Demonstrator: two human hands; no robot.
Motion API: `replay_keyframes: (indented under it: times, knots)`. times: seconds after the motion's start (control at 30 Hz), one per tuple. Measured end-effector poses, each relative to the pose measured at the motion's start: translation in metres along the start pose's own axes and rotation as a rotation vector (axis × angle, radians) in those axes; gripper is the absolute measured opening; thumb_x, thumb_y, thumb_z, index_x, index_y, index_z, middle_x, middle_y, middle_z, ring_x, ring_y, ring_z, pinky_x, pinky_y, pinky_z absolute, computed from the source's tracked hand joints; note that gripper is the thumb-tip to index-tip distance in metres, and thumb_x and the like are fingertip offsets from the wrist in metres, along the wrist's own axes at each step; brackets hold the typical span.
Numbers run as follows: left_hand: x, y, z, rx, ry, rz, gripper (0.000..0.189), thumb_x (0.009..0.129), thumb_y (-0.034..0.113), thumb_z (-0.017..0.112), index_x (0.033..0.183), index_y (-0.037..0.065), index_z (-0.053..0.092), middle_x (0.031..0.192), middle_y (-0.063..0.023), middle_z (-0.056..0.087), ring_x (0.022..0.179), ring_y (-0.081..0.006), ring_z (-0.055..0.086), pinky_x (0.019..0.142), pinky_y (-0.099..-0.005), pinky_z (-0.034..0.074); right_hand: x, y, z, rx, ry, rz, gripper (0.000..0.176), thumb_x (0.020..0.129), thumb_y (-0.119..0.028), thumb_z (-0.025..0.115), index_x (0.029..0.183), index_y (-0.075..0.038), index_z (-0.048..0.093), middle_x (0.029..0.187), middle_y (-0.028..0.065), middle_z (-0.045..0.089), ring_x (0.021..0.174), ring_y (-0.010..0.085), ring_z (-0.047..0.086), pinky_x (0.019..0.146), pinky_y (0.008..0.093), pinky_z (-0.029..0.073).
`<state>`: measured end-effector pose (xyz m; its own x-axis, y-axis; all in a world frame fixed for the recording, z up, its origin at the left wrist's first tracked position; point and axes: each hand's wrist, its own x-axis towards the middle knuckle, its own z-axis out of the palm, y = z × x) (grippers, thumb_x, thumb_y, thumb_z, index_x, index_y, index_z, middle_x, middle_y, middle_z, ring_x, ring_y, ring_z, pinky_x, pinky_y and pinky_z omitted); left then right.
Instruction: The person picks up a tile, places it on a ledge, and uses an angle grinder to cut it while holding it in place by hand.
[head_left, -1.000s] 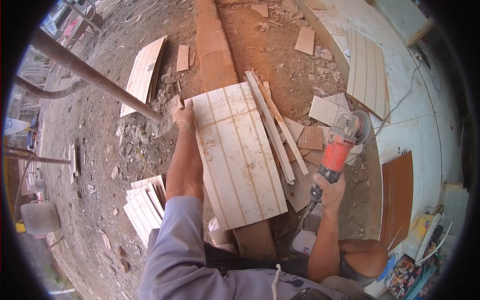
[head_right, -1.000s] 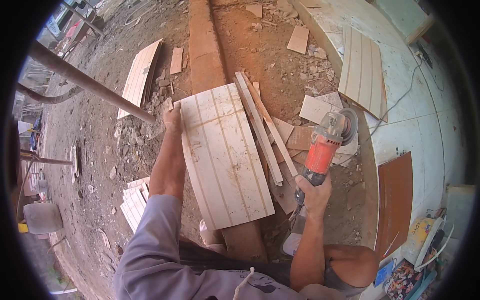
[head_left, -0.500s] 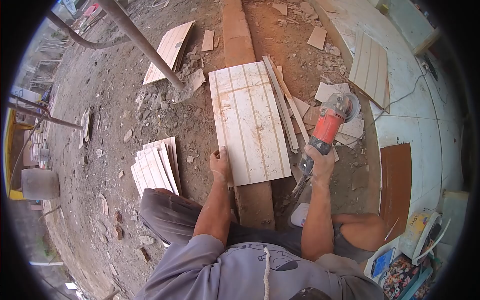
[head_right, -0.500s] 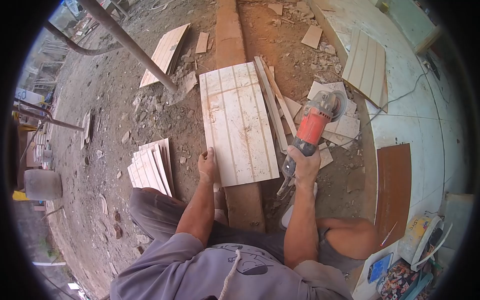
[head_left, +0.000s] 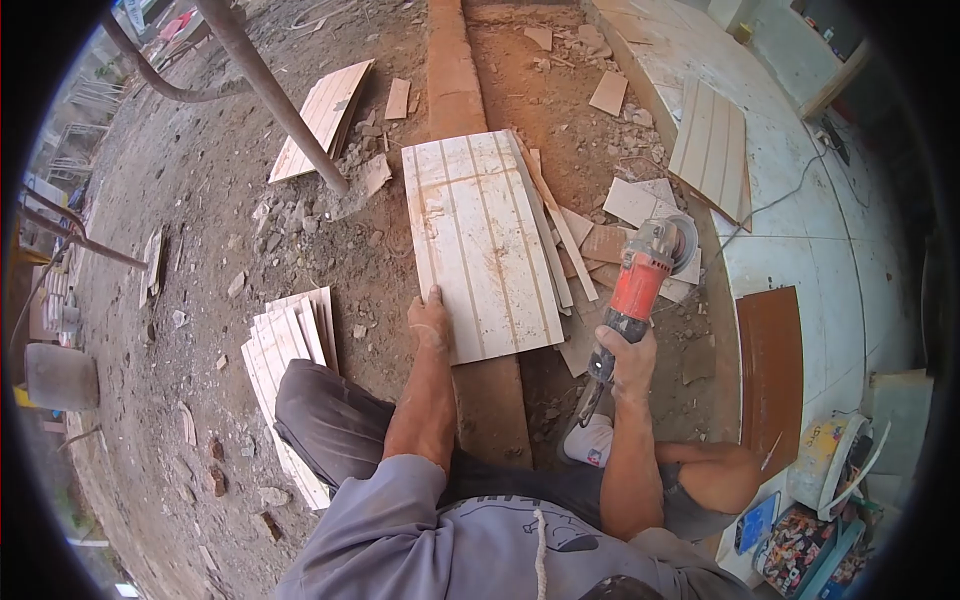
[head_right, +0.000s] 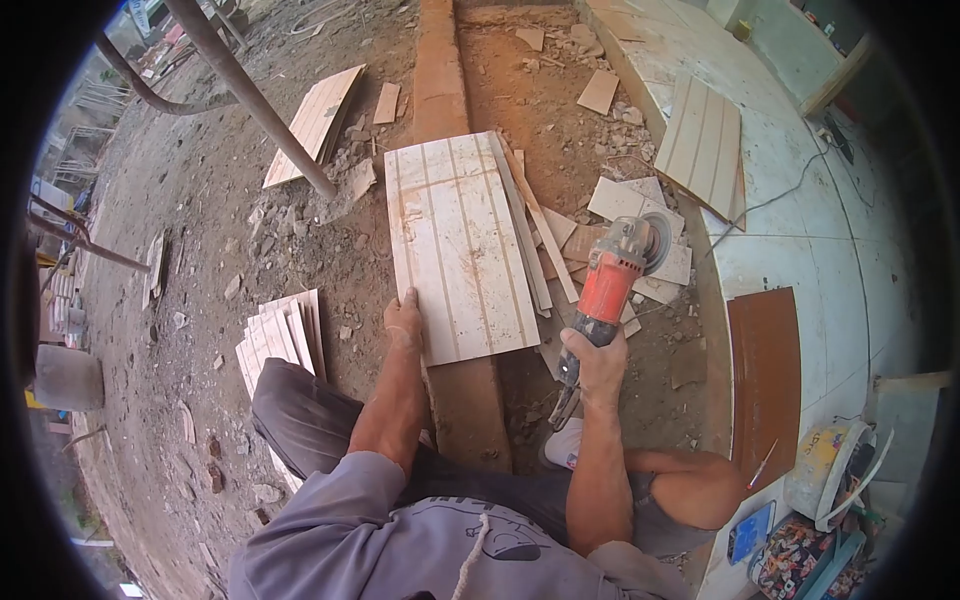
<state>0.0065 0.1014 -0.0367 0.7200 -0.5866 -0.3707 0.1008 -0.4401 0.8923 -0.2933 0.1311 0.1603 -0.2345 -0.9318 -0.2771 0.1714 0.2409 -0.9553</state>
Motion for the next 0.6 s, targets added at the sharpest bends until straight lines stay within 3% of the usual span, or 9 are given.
replay_keyframes:
  times: [0.07, 0.27, 0.47, 0.6]
  knots:
    - [0.011, 0.014, 0.006, 0.25, 0.033, -0.012, 0.041, 0.092, 0.035, 0.061, 0.102, -0.004, 0.066, 0.089, -0.0136, 0.07, 0.077, -0.0214, 0.063, 0.071, -0.0359, 0.049, 0.003, -0.002, 0.001, -0.011, -0.012, 0.014, 0.041, 0.07, -0.005, 0.073, 0.106, -0.001, 0.053, 0.072, 0.0034, 0.057, 0.053, 0.0127, 0.056, 0.05, 0.0275, 0.047]
    - [0.018, 0.047, 0.025, 0.296, 0.086, 0.022, 0.041, 0.09, 0.038, 0.062, 0.094, -0.003, 0.069, 0.081, -0.0149, 0.069, 0.073, -0.0242, 0.064, 0.071, -0.0371, 0.048, 0.012, 0.015, -0.007, -0.036, 0.012, -0.009, 0.042, 0.07, -0.005, 0.073, 0.106, -0.001, 0.054, 0.076, 0.0027, 0.057, 0.056, 0.0122, 0.056, 0.053, 0.0275, 0.047]
    - [0.022, 0.06, 0.035, 0.219, 0.118, -0.107, 0.04, 0.09, 0.037, 0.063, 0.097, -0.002, 0.071, 0.081, -0.0146, 0.07, 0.073, -0.0241, 0.064, 0.072, -0.0364, 0.048, 0.016, 0.013, 0.0, -0.059, -0.02, 0.039, 0.042, 0.069, -0.007, 0.073, 0.106, -0.001, 0.054, 0.077, 0.0024, 0.057, 0.057, 0.0121, 0.056, 0.054, 0.0273, 0.048]
    - [0.032, 0.056, 0.042, 0.23, 0.168, -0.079, 0.04, 0.089, 0.037, 0.064, 0.098, -0.001, 0.071, 0.083, -0.0141, 0.071, 0.074, -0.0237, 0.064, 0.073, -0.0355, 0.049, 0.016, 0.013, 0.008, -0.081, -0.022, 0.079, 0.043, 0.069, -0.008, 0.074, 0.106, 0.0, 0.054, 0.077, 0.0028, 0.058, 0.058, 0.0118, 0.057, 0.054, 0.0274, 0.048]
